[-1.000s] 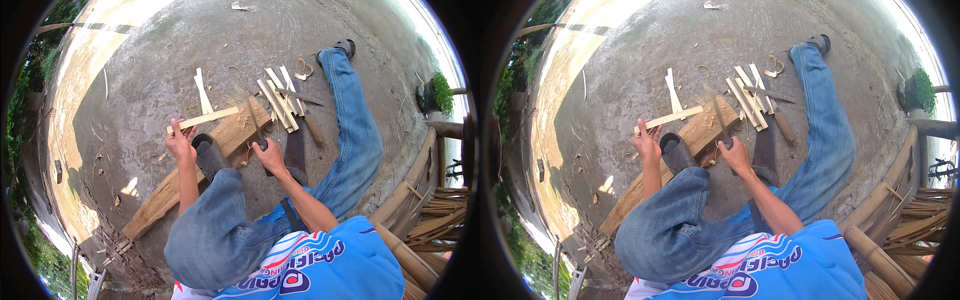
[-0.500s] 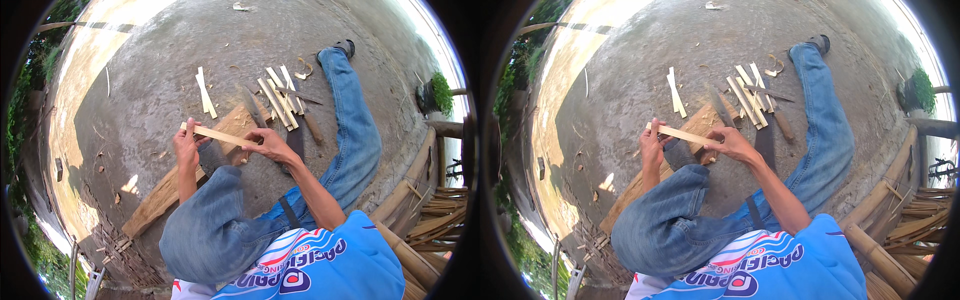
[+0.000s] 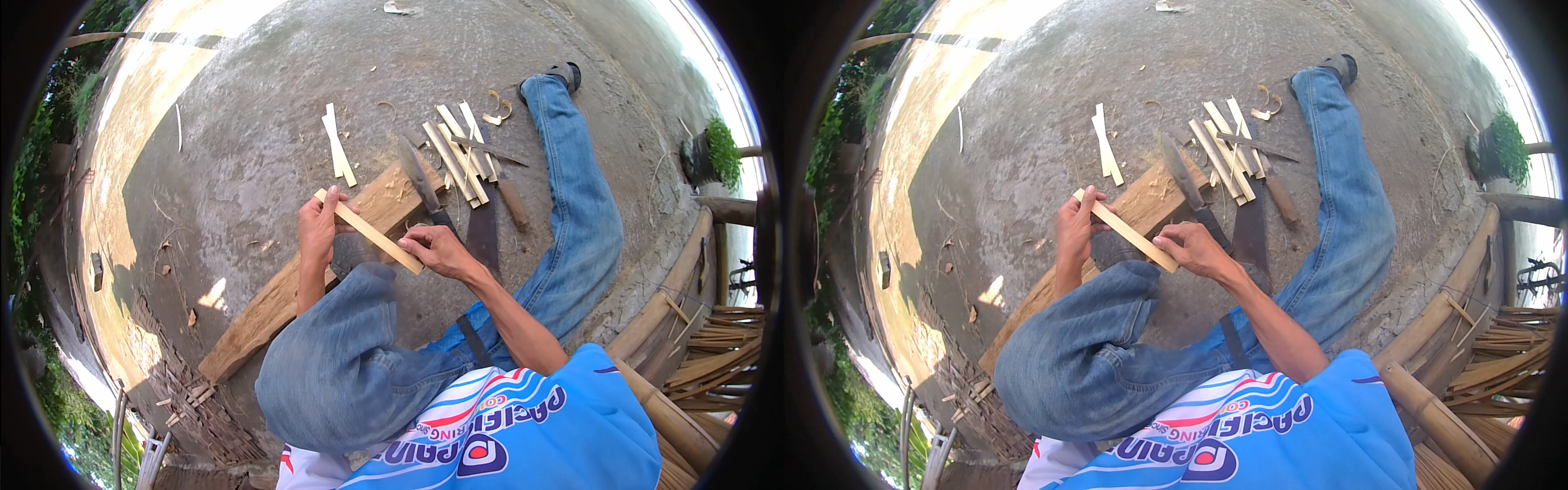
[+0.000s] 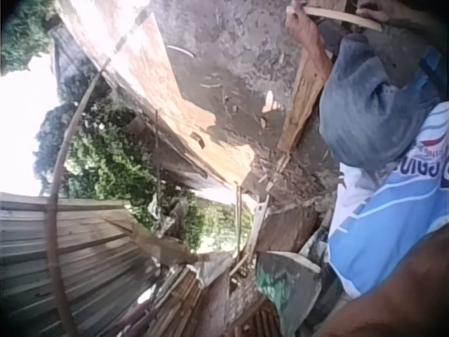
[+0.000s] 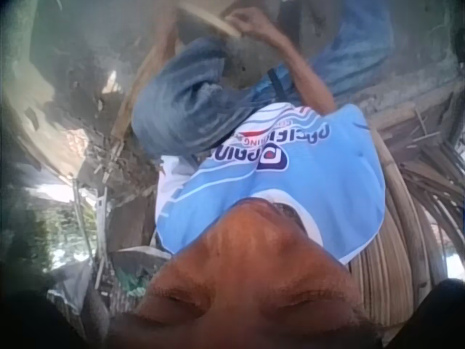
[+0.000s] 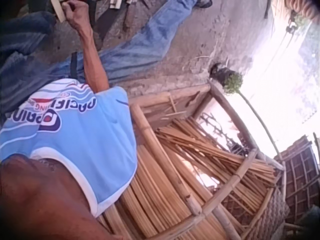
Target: The person sits on the ground and uses a knife to shave thin strips from a small wooden block. The person repeatedly shaves the wood and places the resulting strips on the ground.
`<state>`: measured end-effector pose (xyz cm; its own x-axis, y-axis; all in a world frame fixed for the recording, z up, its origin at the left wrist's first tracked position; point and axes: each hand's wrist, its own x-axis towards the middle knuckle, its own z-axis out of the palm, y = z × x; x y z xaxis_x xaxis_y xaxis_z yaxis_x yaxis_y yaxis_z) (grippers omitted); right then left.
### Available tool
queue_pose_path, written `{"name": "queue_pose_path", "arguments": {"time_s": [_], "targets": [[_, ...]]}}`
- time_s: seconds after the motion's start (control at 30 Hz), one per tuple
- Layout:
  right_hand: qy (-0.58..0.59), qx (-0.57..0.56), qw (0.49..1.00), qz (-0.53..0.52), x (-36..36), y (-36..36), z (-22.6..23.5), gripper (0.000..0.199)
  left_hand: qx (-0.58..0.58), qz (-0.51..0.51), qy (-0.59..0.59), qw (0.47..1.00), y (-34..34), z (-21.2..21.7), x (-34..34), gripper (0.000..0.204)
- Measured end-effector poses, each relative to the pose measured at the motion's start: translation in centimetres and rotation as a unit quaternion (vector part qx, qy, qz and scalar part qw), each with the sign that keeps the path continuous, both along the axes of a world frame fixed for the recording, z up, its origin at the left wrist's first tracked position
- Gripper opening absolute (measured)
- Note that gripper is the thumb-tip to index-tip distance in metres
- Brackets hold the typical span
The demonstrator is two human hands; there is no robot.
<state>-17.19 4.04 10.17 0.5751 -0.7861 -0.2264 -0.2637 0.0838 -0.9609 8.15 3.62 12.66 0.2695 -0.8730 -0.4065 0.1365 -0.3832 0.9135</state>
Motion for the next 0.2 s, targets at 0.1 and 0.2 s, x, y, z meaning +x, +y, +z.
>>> {"name": "queue_pose_path", "arguments": {"time_s": [0.1, 0.2], "targets": [[0.012, -0.012, 1.000, -0.014, 0.46, -0.12, 0.64, 0.031, 0.013, -0.026, -0.013, 0.999, 0.24, -0.03, 0.22, 0.036], [-0.026, 0.090, 0.984, -0.153, 0.86, -0.69, 0.54, 0.029, 0.043, -0.057, -0.012, 0.997, 0.39, -0.64, 0.32, 0.036]]}}
